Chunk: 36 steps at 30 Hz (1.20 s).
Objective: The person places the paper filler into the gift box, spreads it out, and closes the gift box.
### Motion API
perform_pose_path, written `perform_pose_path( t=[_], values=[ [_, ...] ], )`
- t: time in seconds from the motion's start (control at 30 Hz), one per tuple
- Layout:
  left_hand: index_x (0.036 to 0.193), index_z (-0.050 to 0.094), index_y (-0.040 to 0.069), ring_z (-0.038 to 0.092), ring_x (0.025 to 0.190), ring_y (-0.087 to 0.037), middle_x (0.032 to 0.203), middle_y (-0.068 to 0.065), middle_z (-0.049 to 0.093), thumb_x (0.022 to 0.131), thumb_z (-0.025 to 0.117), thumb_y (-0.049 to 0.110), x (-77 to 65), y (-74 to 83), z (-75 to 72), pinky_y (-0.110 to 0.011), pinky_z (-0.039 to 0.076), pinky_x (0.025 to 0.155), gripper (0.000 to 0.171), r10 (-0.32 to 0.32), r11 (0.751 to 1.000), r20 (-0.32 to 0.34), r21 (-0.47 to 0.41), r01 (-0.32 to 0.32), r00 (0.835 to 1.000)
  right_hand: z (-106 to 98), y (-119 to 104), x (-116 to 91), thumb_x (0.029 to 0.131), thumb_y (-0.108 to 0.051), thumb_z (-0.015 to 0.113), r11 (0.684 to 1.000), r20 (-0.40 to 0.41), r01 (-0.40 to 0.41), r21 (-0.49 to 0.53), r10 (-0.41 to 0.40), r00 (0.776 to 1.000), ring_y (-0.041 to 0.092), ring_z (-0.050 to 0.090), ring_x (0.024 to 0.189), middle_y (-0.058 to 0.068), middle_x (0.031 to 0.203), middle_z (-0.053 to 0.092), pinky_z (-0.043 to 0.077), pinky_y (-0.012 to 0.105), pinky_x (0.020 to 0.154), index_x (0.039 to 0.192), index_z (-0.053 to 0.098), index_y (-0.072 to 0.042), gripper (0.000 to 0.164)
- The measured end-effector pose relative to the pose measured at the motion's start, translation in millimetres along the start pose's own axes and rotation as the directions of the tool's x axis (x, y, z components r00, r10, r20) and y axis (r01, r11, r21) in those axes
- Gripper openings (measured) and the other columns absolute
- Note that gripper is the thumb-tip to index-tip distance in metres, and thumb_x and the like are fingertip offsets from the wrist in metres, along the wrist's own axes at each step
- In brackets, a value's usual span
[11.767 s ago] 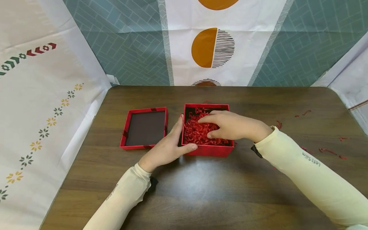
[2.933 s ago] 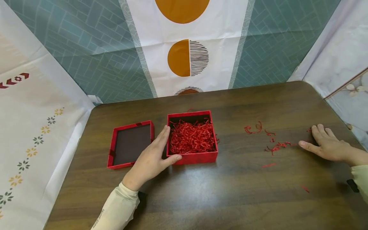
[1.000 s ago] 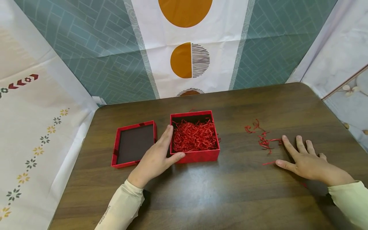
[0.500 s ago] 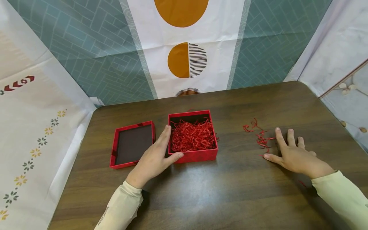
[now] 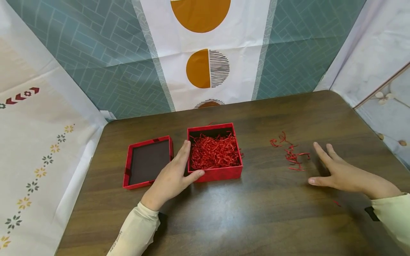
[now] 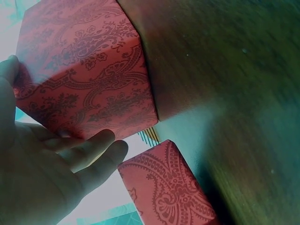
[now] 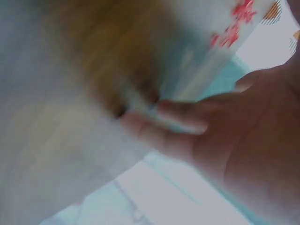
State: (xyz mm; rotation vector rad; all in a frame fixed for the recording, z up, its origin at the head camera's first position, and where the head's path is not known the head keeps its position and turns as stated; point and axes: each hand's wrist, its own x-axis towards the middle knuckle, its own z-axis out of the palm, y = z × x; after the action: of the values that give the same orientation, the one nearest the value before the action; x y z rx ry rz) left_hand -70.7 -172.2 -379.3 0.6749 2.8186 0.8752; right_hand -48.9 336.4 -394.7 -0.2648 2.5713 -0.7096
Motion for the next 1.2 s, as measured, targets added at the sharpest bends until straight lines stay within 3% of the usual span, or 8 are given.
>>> perform_pose_path(
  t=[0.17, 0.37, 0.53, 0.8, 0.97, 1.07, 1.13, 1.2],
  values=[
    [0.163, 0.004, 0.012, 0.017, 0.151, -0.023, 0.169, -0.006, 0.004, 0.094, 0.048, 0.072, 0.3, 0.0, -0.3, -0.047, 0.033, 0.113, 0.102, -0.007, 1.0, 0.01, -0.008, 0.007, 1.0, 5, 40, -30, 0.077, -0.025, 0.088, 0.998, 0.034, 0.028, 0.063, -0.03, 0.999, 0.074, -0.02, 0.127, 0.047, 0.144, -0.031, 0.006, 0.089, 0.082, 0.156, -0.026, -0.016, 0.14],
    [0.163, 0.002, 0.014, 0.017, 0.151, -0.023, 0.169, -0.005, 0.003, 0.094, 0.047, 0.073, -1.2, -3.0, -0.7, -0.048, 0.033, 0.113, 0.101, -0.018, 1.0, 0.002, -0.01, 0.018, 1.0, 8, 51, -35, 0.072, -0.045, 0.088, 0.986, -0.008, -0.025, -0.166, 0.024, 1.0, 0.074, -0.012, 0.13, 0.046, 0.146, -0.027, 0.019, 0.092, 0.073, 0.155, -0.028, -0.015, 0.145],
    [0.163, 0.0, 0.015, 0.017, 0.151, -0.023, 0.168, -0.005, 0.002, 0.095, 0.047, 0.072, -1.7, -4.5, 0.7, -0.048, 0.033, 0.113, 0.1, -0.012, 1.0, -0.005, -0.005, 0.012, 1.0, 6, 40, -20, 0.074, -0.064, 0.079, 0.963, -0.043, -0.087, -0.254, 0.079, 0.996, 0.072, -0.003, 0.133, 0.046, 0.151, -0.016, 0.02, 0.091, 0.076, 0.156, -0.027, -0.018, 0.142],
    [0.163, 0.0, 0.017, 0.016, 0.151, -0.022, 0.168, -0.003, 0.001, 0.095, 0.047, 0.072, -0.9, -2.5, 2.7, -0.047, 0.032, 0.113, 0.1, -0.012, 1.0, 0.005, -0.014, 0.012, 1.0, -5, 19, 22, 0.086, -0.071, 0.064, 0.961, -0.06, -0.076, -0.265, 0.062, 0.996, 0.07, 0.006, 0.135, 0.046, 0.153, -0.009, 0.02, 0.088, 0.084, 0.16, -0.019, -0.016, 0.124],
    [0.163, -0.001, 0.017, 0.017, 0.151, -0.023, 0.169, -0.004, 0.002, 0.095, 0.047, 0.072, 0.9, 0.6, 3.1, -0.047, 0.034, 0.113, 0.1, -0.008, 1.0, 0.017, -0.017, 0.008, 1.0, -17, -4, 43, 0.093, -0.062, 0.062, 0.972, -0.131, 0.008, -0.236, -0.04, 0.991, 0.068, 0.022, 0.133, 0.044, 0.155, 0.008, 0.027, 0.083, 0.09, 0.162, 0.013, -0.004, 0.102],
    [0.163, -0.001, 0.018, 0.017, 0.15, -0.022, 0.169, -0.004, 0.002, 0.095, 0.047, 0.072, 0.8, 1.6, 2.2, -0.047, 0.034, 0.112, 0.1, -0.016, 1.0, 0.018, -0.015, 0.016, 1.0, -21, -26, 54, 0.099, -0.044, 0.065, 0.955, -0.242, 0.117, -0.272, -0.185, 0.952, 0.057, 0.047, 0.123, 0.034, 0.142, 0.046, 0.039, 0.071, 0.093, 0.142, 0.053, 0.001, 0.064],
    [0.163, -0.001, 0.019, 0.017, 0.151, -0.022, 0.169, -0.003, 0.001, 0.094, 0.047, 0.072, 0.1, 1.6, 1.1, -0.048, 0.034, 0.113, 0.1, -0.024, 1.0, 0.017, -0.017, 0.024, 1.0, -17, -44, 61, 0.101, -0.023, 0.065, 0.925, -0.297, 0.213, -0.314, -0.309, 0.904, 0.046, 0.059, 0.114, 0.025, 0.127, 0.062, 0.045, 0.064, 0.091, 0.126, 0.064, 0.0, 0.035],
    [0.163, -0.001, 0.019, 0.016, 0.151, -0.022, 0.169, -0.003, 0.001, 0.094, 0.048, 0.072, -1.1, 1.2, 0.0, -0.048, 0.033, 0.113, 0.1, -0.033, 0.999, 0.014, -0.02, 0.034, 0.999, -9, -64, 69, 0.097, -0.004, 0.064, 0.877, -0.308, 0.315, -0.363, -0.433, 0.847, 0.041, 0.063, 0.109, 0.021, 0.119, 0.067, 0.048, 0.06, 0.09, 0.121, 0.067, 0.001, 0.024]
  ],
)
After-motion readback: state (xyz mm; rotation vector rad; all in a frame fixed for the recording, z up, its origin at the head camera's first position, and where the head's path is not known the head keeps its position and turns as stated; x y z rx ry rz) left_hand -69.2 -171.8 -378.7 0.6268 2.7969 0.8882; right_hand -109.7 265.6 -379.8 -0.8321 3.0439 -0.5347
